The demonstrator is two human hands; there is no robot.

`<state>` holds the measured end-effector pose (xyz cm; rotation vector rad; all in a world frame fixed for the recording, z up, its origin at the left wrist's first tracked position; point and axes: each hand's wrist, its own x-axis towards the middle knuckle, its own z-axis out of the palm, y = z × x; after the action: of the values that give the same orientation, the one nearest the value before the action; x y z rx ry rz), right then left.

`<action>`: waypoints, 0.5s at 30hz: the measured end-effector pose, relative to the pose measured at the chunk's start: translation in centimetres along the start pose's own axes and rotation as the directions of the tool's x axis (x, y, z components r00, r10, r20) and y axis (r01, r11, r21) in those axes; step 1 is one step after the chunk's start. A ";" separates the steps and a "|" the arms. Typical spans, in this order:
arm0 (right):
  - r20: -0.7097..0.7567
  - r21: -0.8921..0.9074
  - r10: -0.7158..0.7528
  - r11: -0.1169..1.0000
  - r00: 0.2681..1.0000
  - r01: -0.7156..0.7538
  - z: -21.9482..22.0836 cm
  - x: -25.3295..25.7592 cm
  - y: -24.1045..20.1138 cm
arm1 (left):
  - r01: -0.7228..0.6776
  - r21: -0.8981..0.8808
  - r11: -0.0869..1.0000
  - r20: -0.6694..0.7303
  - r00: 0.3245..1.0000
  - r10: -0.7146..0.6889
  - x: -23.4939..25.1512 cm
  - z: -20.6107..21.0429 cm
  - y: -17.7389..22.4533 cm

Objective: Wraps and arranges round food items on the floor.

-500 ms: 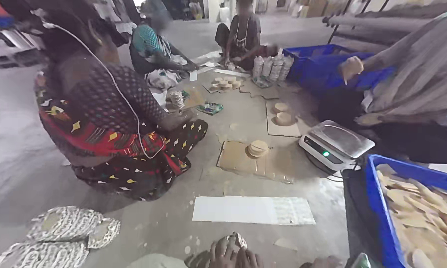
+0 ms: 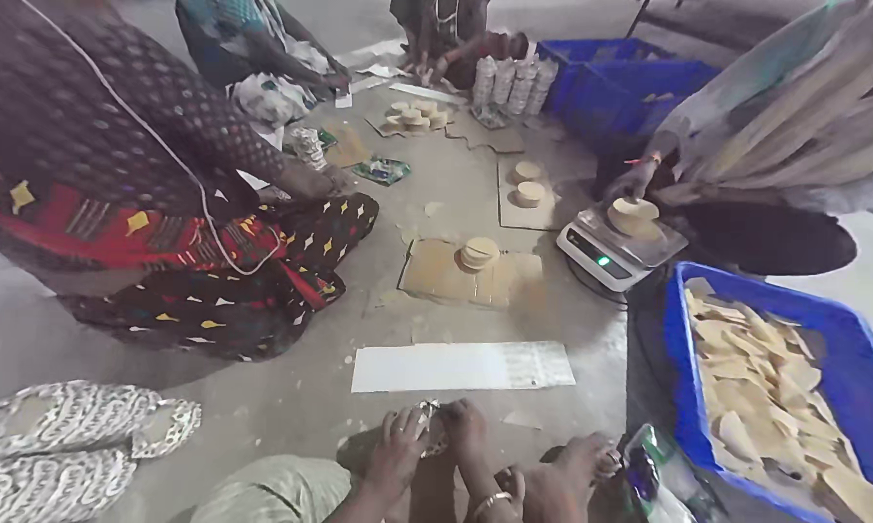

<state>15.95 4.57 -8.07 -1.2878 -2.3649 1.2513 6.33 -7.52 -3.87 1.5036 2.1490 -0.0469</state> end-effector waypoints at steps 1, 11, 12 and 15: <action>-0.025 -0.067 -0.074 0.995 0.997 0.072 0.3 -0.8 0.1 | -0.015 -0.014 1.000 0.002 1.000 0.015 0.0 -0.2 -0.4; 0.125 0.002 -0.168 0.986 0.978 0.169 -1.4 -0.2 0.5 | -0.168 -0.125 0.978 0.099 0.979 0.180 0.8 -0.4 -2.7; 0.077 0.019 -0.238 0.971 0.968 0.237 -1.0 -0.1 0.6 | -0.174 -0.138 0.975 0.082 0.979 0.186 0.7 -0.4 -2.7; 0.023 -0.064 -0.419 0.905 0.908 0.420 -0.2 -0.4 1.2 | -0.141 -0.187 0.972 0.097 0.982 0.161 0.4 -0.7 -2.4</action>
<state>17.03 4.69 -8.75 -0.7223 -2.5248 1.0497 3.85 -7.88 -4.07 1.5172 1.8915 0.1104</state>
